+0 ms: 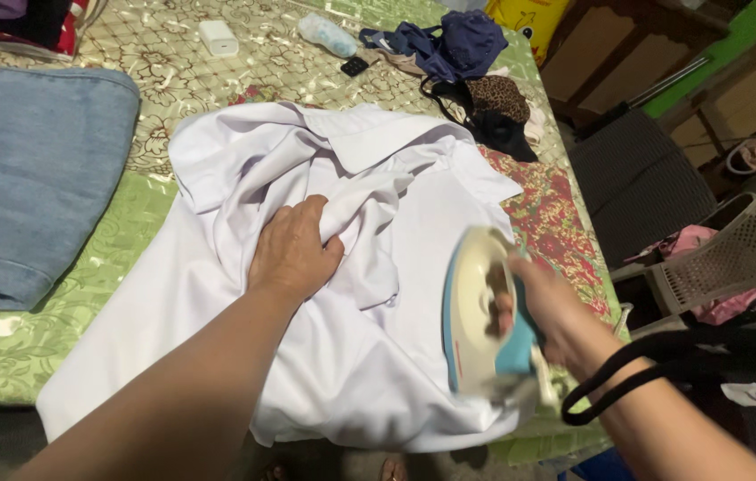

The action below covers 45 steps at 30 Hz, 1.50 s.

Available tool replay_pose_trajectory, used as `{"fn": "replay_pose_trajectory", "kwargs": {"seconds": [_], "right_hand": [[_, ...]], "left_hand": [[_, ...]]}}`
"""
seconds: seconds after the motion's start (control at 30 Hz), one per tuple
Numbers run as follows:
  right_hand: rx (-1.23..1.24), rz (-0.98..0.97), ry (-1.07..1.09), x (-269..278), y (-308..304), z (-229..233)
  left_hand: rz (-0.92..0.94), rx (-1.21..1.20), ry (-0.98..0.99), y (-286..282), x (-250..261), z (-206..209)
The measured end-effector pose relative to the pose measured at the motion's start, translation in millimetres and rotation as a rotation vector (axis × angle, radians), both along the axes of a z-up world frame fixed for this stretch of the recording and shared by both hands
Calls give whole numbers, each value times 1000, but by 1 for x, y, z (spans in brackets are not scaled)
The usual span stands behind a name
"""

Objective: The person irons a white shirt on a table using a handheld electric iron. They repeatedly smooth the fabric with one hand while moving the iron over the surface with the other, focusing on the front and sleeve areas.

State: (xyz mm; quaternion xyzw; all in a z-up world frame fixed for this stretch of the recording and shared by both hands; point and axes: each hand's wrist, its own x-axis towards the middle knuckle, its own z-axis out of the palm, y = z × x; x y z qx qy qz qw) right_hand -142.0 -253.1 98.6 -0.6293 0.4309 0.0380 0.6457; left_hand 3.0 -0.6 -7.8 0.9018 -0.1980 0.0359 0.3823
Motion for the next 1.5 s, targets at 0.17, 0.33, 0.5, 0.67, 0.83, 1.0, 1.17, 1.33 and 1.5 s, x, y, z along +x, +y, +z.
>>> {"fn": "replay_pose_trajectory", "kwargs": {"seconds": [0.17,0.33,0.5,0.67,0.83,1.0,1.17,1.33,1.5], "right_hand": [[-63,28,-1,1,-6,-5],[-133,89,-54,70,-43,-18],[-157,87,-109,148,-73,-27],[-181,40,-48,154,-65,-28],[120,210,-36,70,-7,-30],[32,266,36,-4,52,-6],[57,267,-31,32,39,-18],[-28,249,-80,116,12,-26],[-30,238,-54,96,15,-26]], "left_hand": [[8,39,9,-2,2,-5],[8,21,-1,-2,1,-5],[20,41,3,-1,-2,-3],[52,62,65,-2,-4,4],[25,34,-40,-3,-3,2],[25,87,-17,-4,-2,-1],[20,72,-23,-4,-1,-5],[14,51,-31,-2,-2,-4],[18,93,4,0,-3,3]]}}
